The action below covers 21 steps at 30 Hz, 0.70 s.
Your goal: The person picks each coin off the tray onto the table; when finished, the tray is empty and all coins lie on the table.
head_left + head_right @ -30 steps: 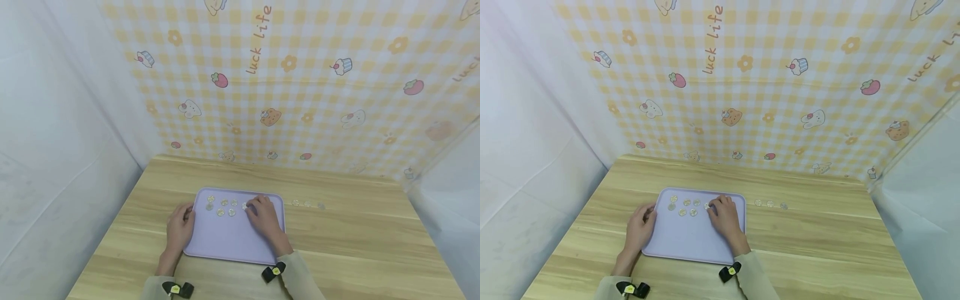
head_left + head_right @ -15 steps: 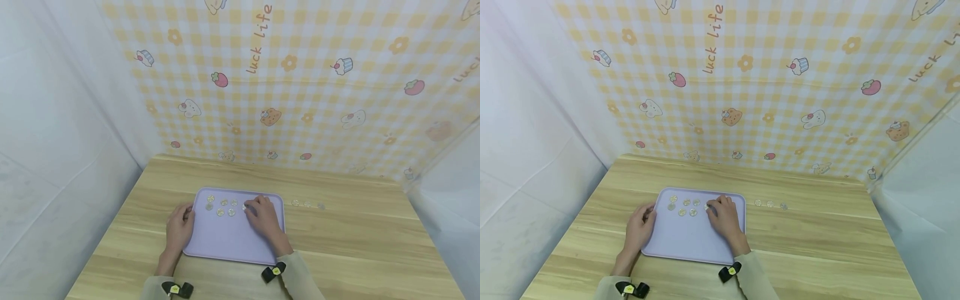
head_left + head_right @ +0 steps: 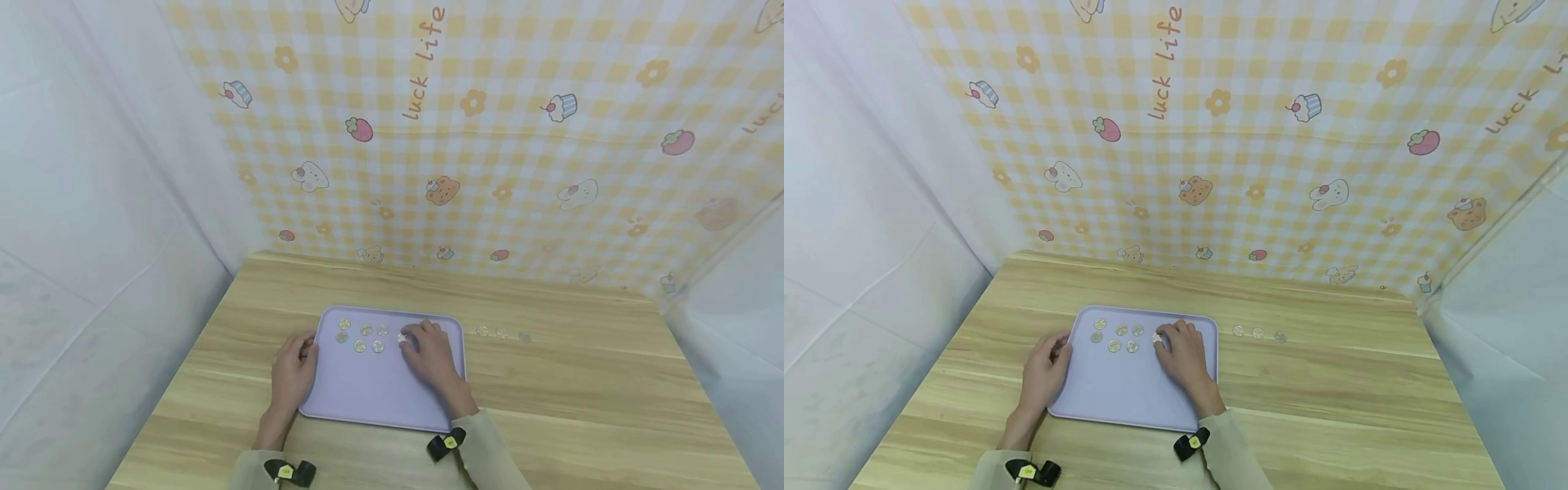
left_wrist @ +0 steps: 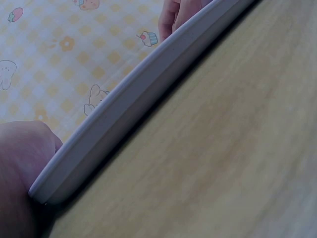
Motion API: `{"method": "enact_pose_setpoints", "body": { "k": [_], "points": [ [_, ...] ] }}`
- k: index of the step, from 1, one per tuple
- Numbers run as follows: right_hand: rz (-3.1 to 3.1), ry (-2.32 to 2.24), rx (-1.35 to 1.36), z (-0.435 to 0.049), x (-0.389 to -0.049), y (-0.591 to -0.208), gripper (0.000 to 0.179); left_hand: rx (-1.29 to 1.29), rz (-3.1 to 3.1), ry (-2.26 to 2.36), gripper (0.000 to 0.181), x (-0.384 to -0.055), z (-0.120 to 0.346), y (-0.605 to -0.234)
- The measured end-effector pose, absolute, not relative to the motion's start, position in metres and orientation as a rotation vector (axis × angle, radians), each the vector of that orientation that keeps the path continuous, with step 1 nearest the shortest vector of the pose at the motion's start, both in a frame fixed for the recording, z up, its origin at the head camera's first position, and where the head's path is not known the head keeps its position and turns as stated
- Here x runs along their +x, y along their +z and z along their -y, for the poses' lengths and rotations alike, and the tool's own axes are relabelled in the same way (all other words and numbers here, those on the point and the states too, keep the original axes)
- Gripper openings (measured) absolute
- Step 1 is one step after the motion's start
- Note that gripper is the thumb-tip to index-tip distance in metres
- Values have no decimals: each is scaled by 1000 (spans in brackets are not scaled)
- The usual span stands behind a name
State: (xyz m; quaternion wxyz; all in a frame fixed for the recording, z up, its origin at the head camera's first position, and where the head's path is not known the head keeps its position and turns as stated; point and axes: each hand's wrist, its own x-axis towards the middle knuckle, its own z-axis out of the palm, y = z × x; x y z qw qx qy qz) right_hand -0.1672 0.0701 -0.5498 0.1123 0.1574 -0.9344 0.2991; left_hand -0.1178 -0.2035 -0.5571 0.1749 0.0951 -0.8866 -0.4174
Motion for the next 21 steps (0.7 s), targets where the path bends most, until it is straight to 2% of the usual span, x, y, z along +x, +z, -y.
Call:
{"method": "enact_pose_setpoints", "body": {
  "k": [14,21],
  "points": [
    [2732,1097,338,-72,-169,-551,18,263,2507,-1182,27,-119,203,-558],
    [2693,1053,451,-73,-169,-549,17,260,2511,-1168,27,-119,204,-558]
  ]
}}
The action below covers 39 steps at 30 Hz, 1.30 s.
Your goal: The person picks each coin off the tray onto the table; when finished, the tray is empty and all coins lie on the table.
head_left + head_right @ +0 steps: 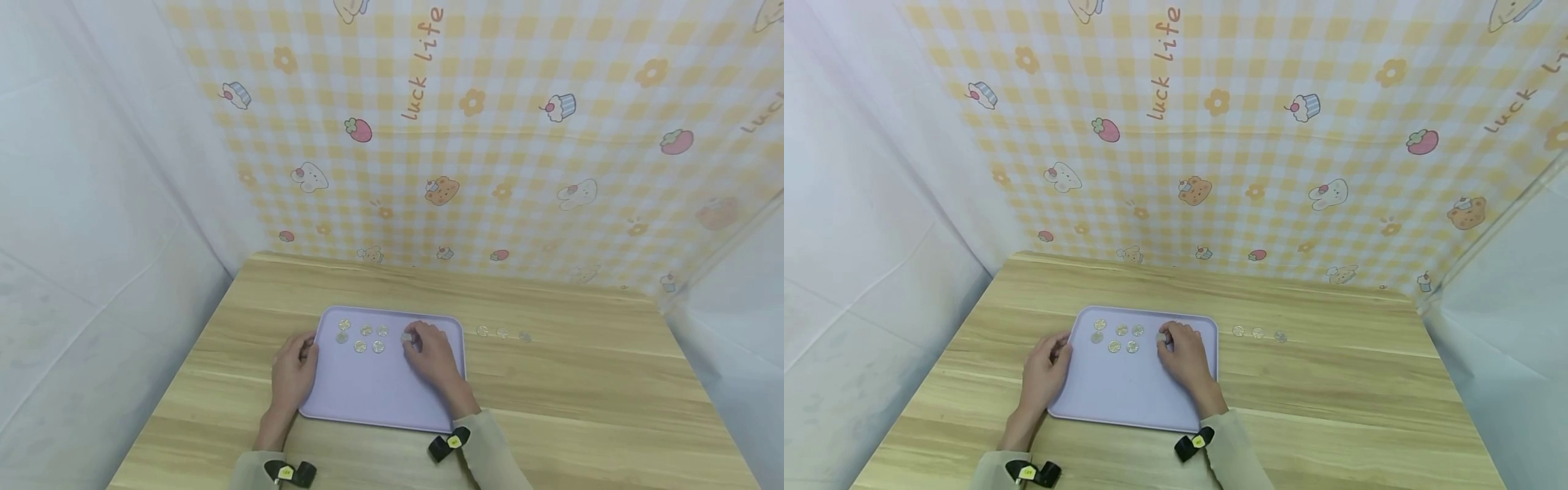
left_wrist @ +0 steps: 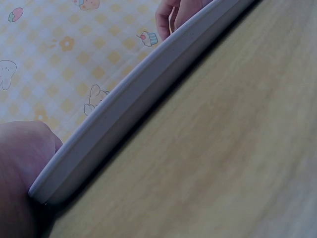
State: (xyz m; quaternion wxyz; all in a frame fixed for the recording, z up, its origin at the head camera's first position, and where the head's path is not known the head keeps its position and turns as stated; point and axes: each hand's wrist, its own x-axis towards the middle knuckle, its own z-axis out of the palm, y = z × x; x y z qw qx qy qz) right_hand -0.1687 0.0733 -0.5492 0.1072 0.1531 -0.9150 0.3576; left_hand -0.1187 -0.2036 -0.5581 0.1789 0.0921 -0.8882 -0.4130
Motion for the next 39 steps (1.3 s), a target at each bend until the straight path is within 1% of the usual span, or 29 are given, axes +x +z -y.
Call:
{"method": "enact_pose_setpoints", "body": {
  "k": [5,11,21,39],
  "points": [
    [2702,1012,505,-74,-167,-548,21,256,2513,-1164,27,-118,204,-557],
    [2738,1017,479,-74,-166,-548,23,255,2515,-1167,27,-119,203,-556],
    [2792,1039,395,-74,-168,-549,19,266,2524,-1186,28,-118,203,-555],
    [2728,1153,392,-78,-165,-550,19,264,2539,-1169,28,-118,203,-556]
  ]
}}
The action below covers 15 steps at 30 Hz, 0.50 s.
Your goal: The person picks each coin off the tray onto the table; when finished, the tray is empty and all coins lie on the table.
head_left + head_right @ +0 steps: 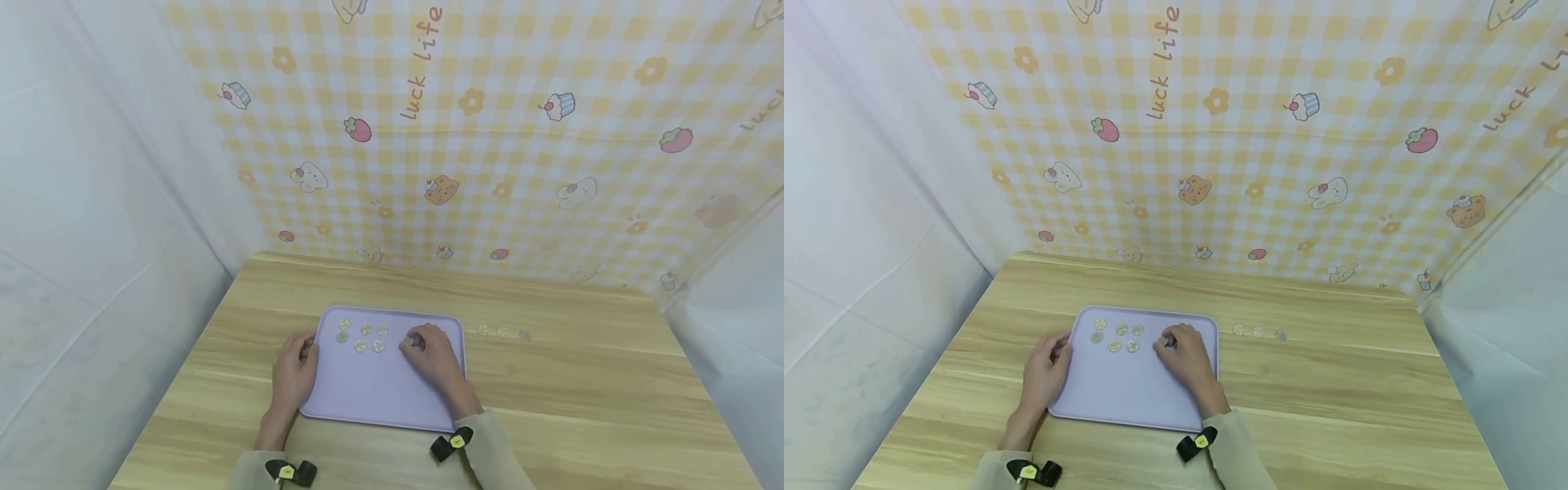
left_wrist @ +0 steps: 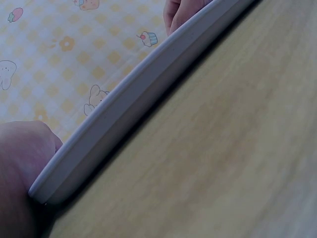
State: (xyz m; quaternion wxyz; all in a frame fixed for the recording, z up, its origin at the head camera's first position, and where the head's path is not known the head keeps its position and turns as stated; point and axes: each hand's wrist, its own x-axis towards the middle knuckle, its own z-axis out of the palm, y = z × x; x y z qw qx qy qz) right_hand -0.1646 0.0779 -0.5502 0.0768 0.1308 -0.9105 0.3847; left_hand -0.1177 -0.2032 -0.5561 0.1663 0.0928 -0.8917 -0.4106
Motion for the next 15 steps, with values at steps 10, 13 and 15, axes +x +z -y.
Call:
{"method": "enact_pose_setpoints", "body": {
  "k": [10,13,15],
  "points": [
    [2673,1227,314,-92,-162,-549,23,260,2526,-1177,27,-118,203,-556],
    [2630,1263,294,-99,-164,-547,23,266,2531,-1179,27,-118,203,-556],
    [2597,1270,291,-104,-165,-547,22,270,2534,-1179,27,-118,203,-555]
  ]
}}
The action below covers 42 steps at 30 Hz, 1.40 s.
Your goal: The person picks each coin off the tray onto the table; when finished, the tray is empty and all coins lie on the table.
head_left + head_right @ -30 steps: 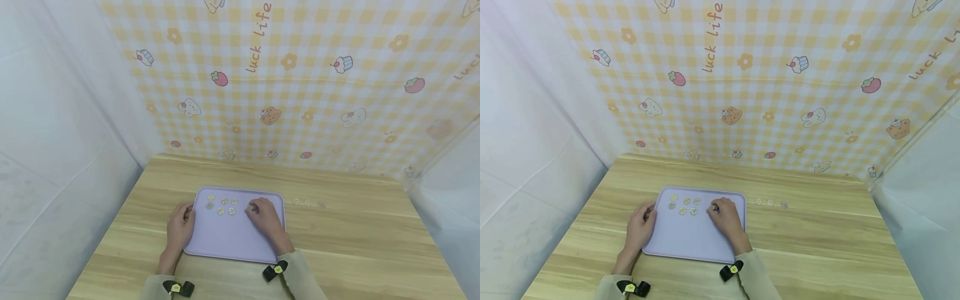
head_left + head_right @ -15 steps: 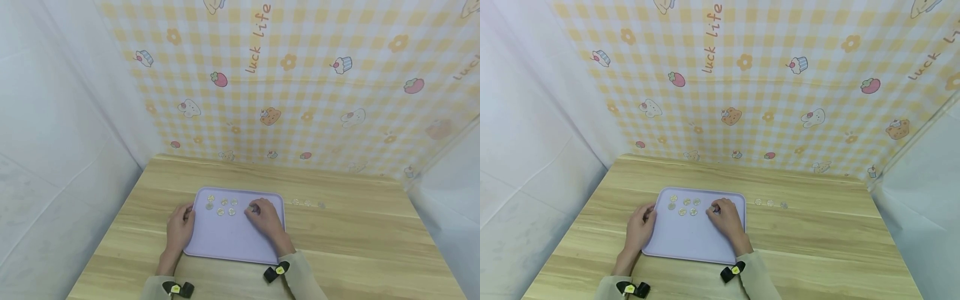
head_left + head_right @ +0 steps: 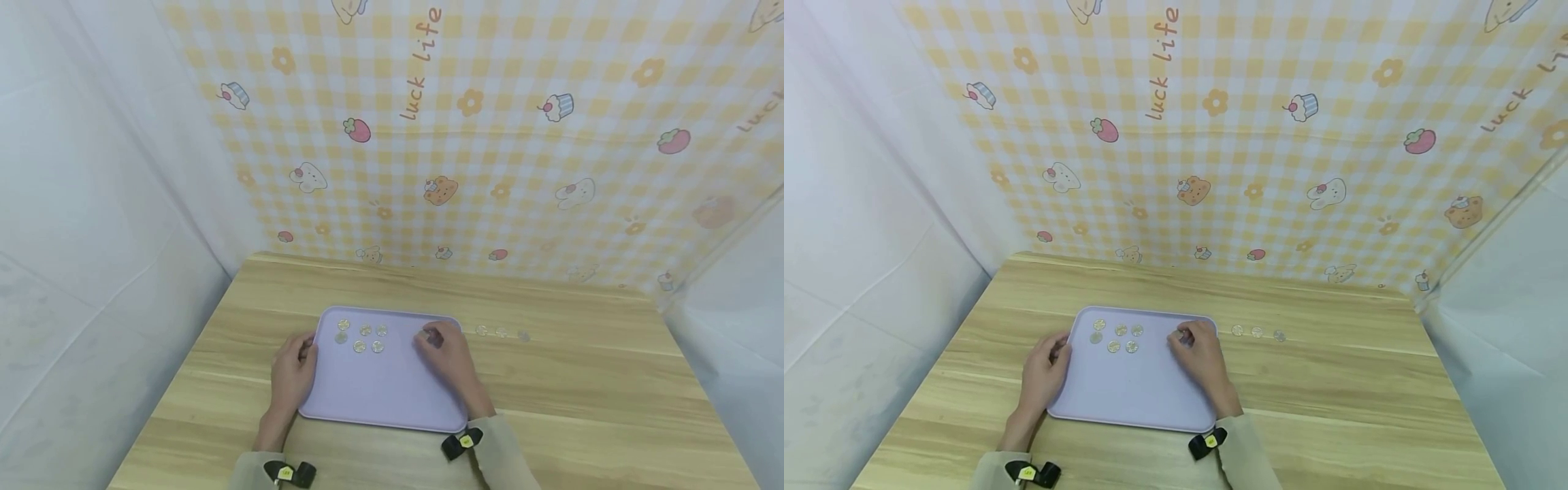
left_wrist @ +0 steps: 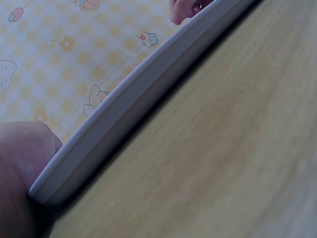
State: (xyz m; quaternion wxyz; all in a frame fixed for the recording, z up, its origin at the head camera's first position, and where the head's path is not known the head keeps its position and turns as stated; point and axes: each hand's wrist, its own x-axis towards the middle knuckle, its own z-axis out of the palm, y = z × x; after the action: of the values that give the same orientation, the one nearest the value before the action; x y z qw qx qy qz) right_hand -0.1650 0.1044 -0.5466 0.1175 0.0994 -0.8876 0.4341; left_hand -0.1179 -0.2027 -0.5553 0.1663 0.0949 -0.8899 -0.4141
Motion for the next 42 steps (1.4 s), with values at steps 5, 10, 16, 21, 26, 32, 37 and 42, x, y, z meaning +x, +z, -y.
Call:
{"method": "enact_pose_setpoints", "body": {
  "k": [5,10,16,21,26,32,37,42],
  "points": [
    [2522,1263,258,-119,-170,-547,22,274,2532,-1179,27,-118,203,-555],
    [2500,1253,197,-133,-176,-547,23,267,2522,-1177,26,-118,203,-557],
    [2510,1278,107,-151,-179,-549,25,270,2525,-1179,26,-119,204,-559],
    [2481,1285,35,-170,-181,-553,27,265,2519,-1182,27,-119,204,-560],
    [2496,1244,-56,-189,-182,-555,31,251,2516,-1181,27,-119,204,-559],
    [2476,1229,-150,-207,-181,-557,32,253,2496,-1189,26,-119,205,-560],
    [2490,1219,-238,-221,-176,-560,35,258,2502,-1196,27,-119,205,-558],
    [2476,1186,-291,-238,-172,-561,35,247,2500,-1199,27,-119,204,-556]
  ]
}}
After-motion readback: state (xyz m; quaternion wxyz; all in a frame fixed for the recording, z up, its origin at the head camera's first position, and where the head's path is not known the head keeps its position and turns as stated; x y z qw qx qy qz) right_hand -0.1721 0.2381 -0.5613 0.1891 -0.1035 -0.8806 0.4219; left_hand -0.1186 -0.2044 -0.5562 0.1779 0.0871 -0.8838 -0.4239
